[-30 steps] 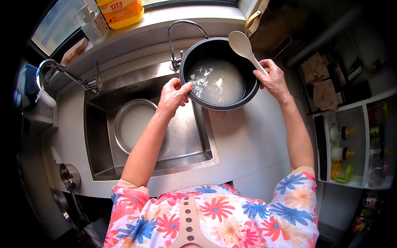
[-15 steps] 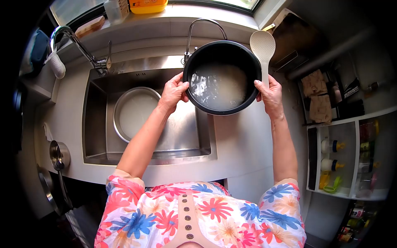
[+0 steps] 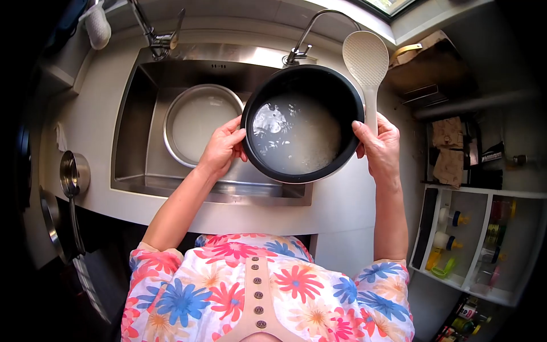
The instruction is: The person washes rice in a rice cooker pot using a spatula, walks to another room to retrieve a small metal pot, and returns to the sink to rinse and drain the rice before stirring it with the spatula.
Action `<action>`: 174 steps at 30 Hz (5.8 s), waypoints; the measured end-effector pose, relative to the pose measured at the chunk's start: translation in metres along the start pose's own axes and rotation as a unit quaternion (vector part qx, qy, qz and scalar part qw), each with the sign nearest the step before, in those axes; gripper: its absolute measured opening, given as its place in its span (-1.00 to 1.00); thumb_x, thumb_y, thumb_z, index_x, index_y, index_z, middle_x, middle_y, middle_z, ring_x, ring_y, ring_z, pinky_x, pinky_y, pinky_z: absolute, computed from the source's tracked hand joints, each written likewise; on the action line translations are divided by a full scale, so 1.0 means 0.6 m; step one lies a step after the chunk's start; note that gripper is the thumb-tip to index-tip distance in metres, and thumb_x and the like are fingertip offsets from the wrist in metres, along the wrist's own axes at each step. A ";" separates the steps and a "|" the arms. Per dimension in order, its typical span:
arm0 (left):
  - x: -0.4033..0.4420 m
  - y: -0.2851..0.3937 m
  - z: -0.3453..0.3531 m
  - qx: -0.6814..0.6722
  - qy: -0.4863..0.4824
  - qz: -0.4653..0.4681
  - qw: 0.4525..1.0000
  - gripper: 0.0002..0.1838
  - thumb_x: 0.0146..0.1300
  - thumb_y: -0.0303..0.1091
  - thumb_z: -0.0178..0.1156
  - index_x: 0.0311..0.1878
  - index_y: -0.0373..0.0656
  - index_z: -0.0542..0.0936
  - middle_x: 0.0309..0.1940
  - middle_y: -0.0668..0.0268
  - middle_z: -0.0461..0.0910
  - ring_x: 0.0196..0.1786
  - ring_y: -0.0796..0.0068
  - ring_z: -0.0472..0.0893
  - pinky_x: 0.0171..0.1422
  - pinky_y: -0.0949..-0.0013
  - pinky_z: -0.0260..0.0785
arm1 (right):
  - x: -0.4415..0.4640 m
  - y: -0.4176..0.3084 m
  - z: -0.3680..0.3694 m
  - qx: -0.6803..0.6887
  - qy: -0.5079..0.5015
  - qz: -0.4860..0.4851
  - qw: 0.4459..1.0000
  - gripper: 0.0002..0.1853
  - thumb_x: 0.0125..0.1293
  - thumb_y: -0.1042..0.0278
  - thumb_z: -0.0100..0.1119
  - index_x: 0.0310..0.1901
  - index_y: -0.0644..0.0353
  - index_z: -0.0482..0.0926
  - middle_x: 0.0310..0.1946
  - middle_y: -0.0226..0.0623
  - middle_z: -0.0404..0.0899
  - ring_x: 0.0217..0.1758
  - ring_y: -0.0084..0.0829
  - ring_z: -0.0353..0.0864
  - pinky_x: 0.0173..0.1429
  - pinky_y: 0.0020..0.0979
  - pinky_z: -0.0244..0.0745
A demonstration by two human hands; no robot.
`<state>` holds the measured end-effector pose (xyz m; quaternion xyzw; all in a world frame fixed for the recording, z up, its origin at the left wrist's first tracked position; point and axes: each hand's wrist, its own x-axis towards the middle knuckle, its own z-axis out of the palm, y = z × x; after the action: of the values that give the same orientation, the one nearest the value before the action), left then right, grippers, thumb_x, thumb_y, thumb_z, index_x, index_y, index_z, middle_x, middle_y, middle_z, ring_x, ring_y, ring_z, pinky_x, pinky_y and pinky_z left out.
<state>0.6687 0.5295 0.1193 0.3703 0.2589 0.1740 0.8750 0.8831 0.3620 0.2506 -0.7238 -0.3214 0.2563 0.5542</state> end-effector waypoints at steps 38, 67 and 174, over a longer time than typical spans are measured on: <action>-0.111 -0.023 -0.081 -0.207 0.060 -0.018 0.976 -0.66 0.36 -0.37 -0.12 0.15 -0.24 0.37 -0.45 0.34 0.57 -0.64 0.58 0.48 -0.55 0.57 0.33 | 0.058 -0.116 0.179 -0.115 -0.159 0.049 0.979 -0.75 0.18 0.36 0.25 -0.18 0.34 0.51 -0.62 -0.53 0.44 -0.77 -0.75 0.30 -0.72 -0.71 0.18; -0.110 -0.035 -0.083 -0.239 0.031 -0.022 0.970 -0.64 0.35 -0.35 -0.08 0.17 -0.26 0.35 -0.43 0.35 0.59 -0.63 0.61 0.51 -0.58 0.60 0.37 | 0.055 -0.137 0.188 -0.133 -0.172 0.049 0.975 -0.77 0.20 0.35 0.23 -0.21 0.33 0.50 -0.65 -0.54 0.41 -0.78 -0.76 0.30 -0.73 -0.71 0.18; -0.114 -0.041 -0.073 -0.295 0.004 -0.073 0.953 -0.67 0.36 -0.34 -0.08 0.16 -0.12 0.40 -0.34 0.47 0.57 -0.56 0.75 0.45 -0.61 0.66 0.17 | 0.057 -0.181 0.228 -0.202 -0.232 0.049 0.950 -0.64 0.20 0.21 0.24 -0.18 0.38 0.48 -0.67 -0.49 0.44 -0.76 -0.75 0.33 -0.72 -0.70 0.19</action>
<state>0.5906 0.5036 0.0972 0.0748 0.2258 0.1803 0.9544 0.7866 0.4939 0.3203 -0.7561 -0.4498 0.3737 0.2938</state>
